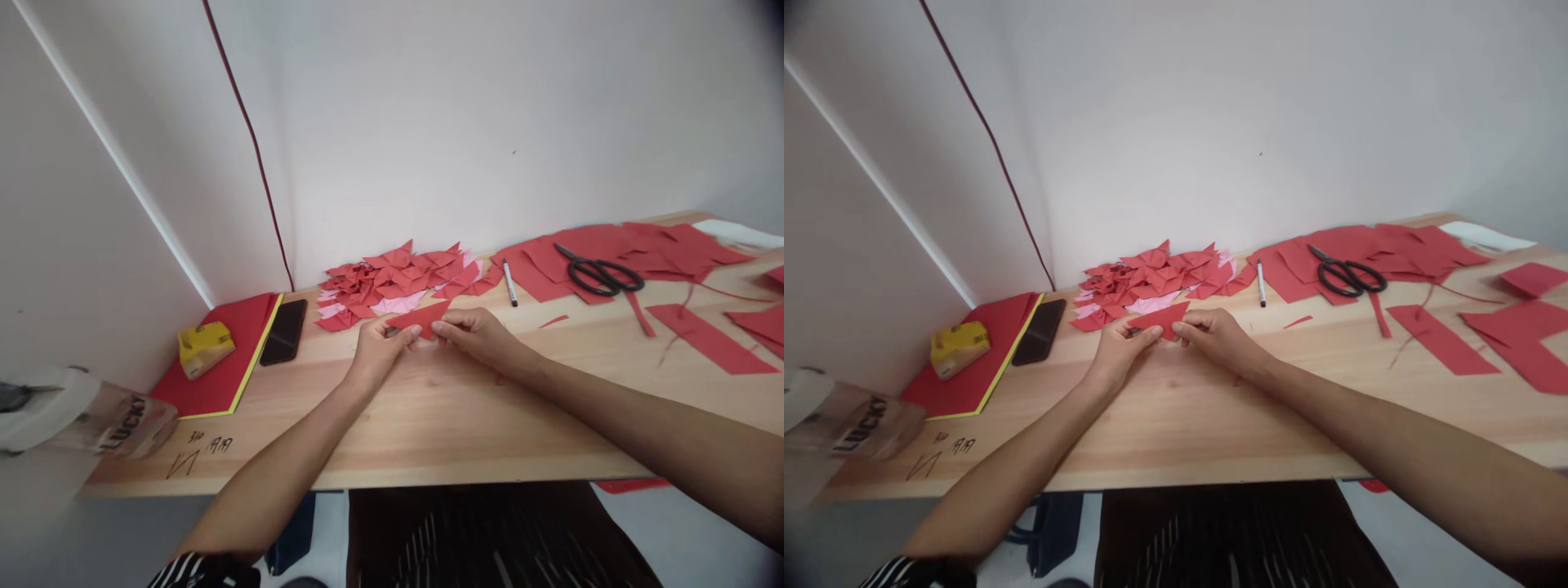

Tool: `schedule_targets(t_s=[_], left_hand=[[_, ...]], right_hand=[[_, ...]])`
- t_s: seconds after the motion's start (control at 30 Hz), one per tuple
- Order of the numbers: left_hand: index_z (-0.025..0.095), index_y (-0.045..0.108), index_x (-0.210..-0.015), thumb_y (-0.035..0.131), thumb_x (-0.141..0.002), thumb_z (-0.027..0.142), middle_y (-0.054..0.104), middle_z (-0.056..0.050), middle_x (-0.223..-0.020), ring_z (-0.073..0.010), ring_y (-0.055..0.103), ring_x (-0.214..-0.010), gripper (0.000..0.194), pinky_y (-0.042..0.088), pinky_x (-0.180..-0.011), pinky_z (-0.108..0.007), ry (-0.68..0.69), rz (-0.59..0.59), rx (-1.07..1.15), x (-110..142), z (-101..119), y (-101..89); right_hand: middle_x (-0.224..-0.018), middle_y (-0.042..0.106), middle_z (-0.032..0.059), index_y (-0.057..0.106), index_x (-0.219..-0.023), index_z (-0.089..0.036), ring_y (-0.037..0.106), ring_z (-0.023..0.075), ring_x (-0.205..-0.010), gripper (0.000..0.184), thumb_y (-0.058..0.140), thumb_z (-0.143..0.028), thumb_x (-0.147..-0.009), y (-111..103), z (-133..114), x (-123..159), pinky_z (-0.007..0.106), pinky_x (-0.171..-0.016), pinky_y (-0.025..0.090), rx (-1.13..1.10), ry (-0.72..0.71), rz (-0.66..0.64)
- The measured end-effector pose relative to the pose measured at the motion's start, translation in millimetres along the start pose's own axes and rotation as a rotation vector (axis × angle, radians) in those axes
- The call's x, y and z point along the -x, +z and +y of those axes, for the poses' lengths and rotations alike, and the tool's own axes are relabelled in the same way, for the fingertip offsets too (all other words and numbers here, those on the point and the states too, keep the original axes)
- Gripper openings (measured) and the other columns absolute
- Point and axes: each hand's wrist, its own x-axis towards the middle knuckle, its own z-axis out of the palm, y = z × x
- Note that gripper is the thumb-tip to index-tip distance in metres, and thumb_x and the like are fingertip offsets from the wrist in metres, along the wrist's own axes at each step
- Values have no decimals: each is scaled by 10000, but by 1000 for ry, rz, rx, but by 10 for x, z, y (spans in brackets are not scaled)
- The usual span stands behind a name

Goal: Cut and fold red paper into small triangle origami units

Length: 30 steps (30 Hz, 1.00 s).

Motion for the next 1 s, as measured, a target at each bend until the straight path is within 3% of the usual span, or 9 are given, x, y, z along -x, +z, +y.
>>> schedule_targets(t_s=[0.2,0.43,0.63,0.9,1.0], left_hand=[[128,679,-648,808,-661,395,673,-41,-651,-116,581,-555,296,444,-563,-241,5,-31,-1,18,6,7],[129,721,-664,677,-793,464,669,-60,-604,-105,540,-520,361,395,-540,-230,16,-52,-56,-30,4,-69],[129,714,-658,671,-791,466,671,-71,-618,-112,545,-517,365,389,-525,-234,-21,-22,-66,-36,22,-91],[126,685,-672,705,-783,401,651,-40,-633,-97,532,-539,297,397,-547,-226,77,41,-58,-9,75,-98],[134,669,-743,731,-757,391,642,-16,-637,-98,548,-546,265,419,-561,-223,55,20,8,10,62,-60]], right_hand=[[-624,582,-5,616,-660,-178,490,137,-595,325,579,-457,-824,48,51,1,267,-568,350,29,24,-61],[-580,506,-25,555,-603,-183,425,113,-550,381,580,-491,-826,11,69,-12,262,-534,313,33,63,-63],[-608,549,-8,597,-636,-175,446,119,-564,385,580,-511,-821,-13,69,-10,257,-530,322,11,91,-100],[-654,614,5,653,-687,-172,490,125,-582,366,585,-503,-828,-42,65,-2,255,-545,344,-19,116,-141],[-626,582,-4,649,-697,-173,476,123,-570,381,552,-510,-844,-30,66,1,255,-539,339,15,89,-111]])
